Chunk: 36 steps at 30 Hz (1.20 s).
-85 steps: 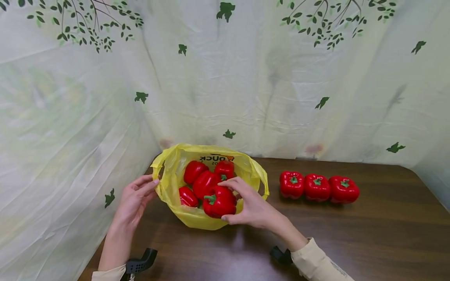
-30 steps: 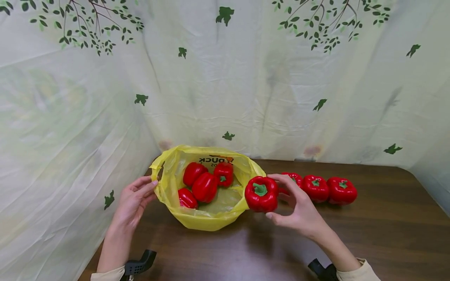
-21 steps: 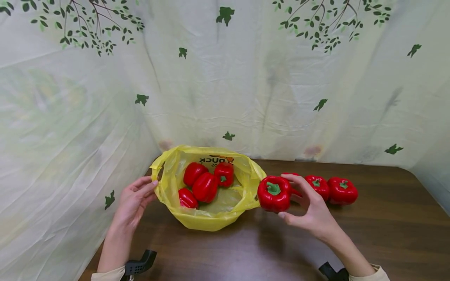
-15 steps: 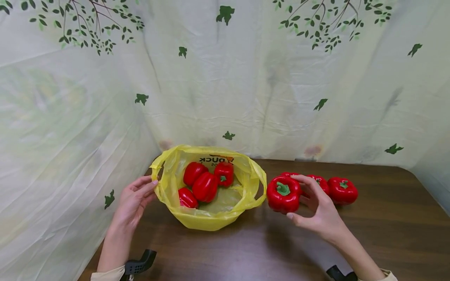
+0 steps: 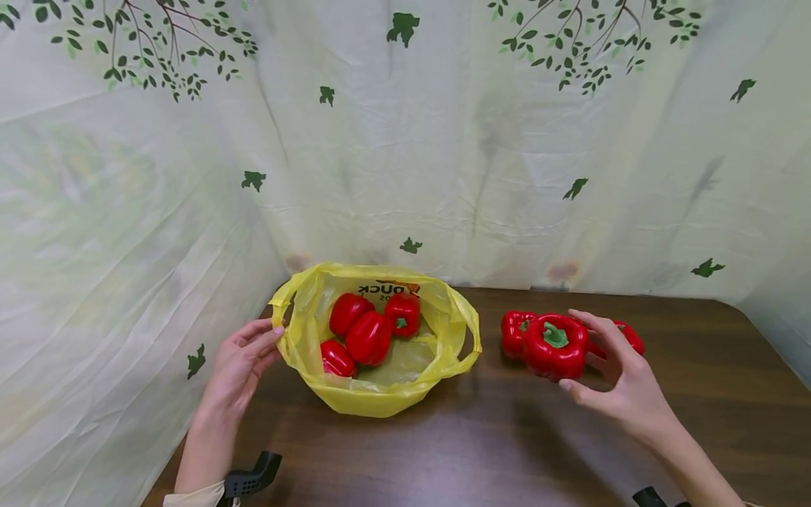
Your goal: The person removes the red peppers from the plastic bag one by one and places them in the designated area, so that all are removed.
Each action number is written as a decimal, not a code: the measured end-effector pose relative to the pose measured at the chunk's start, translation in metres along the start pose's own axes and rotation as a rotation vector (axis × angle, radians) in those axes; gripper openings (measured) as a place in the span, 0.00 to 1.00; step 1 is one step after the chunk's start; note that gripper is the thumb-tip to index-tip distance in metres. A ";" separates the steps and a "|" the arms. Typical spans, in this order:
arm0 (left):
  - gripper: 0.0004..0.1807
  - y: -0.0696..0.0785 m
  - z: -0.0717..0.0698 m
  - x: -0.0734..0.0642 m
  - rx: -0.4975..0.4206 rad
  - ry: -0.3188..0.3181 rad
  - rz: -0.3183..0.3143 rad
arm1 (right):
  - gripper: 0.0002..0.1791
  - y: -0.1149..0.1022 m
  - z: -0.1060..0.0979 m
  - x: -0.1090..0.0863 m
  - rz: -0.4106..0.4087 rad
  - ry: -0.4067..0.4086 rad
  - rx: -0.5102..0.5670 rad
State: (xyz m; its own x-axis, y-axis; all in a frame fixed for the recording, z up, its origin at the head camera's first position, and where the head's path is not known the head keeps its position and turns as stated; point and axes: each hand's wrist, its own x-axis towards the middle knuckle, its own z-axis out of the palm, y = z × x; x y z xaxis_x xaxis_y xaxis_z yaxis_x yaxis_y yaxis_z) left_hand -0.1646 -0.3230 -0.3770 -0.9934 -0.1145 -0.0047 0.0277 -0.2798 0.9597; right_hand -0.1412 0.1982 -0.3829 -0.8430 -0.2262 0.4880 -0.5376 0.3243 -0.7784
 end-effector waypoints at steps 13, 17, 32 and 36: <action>0.03 -0.002 -0.001 0.000 0.008 0.001 0.002 | 0.52 0.013 -0.039 -0.016 -0.004 0.138 -0.163; 0.04 -0.001 -0.001 0.000 0.016 0.001 -0.003 | 0.54 0.021 -0.051 -0.021 0.004 0.200 -0.226; 0.04 -0.002 0.000 0.002 0.001 -0.033 0.020 | 0.51 0.044 -0.091 -0.030 0.223 0.473 -0.293; 0.05 -0.002 0.000 0.002 -0.002 -0.032 0.019 | 0.50 0.055 -0.096 -0.033 0.311 0.510 -0.352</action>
State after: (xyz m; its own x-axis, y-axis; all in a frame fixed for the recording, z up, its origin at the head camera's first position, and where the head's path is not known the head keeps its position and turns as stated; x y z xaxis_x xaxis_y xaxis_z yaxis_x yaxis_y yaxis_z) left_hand -0.1662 -0.3231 -0.3788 -0.9958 -0.0893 0.0221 0.0464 -0.2796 0.9590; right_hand -0.1441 0.3119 -0.4036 -0.8155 0.3580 0.4548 -0.1704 0.6024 -0.7798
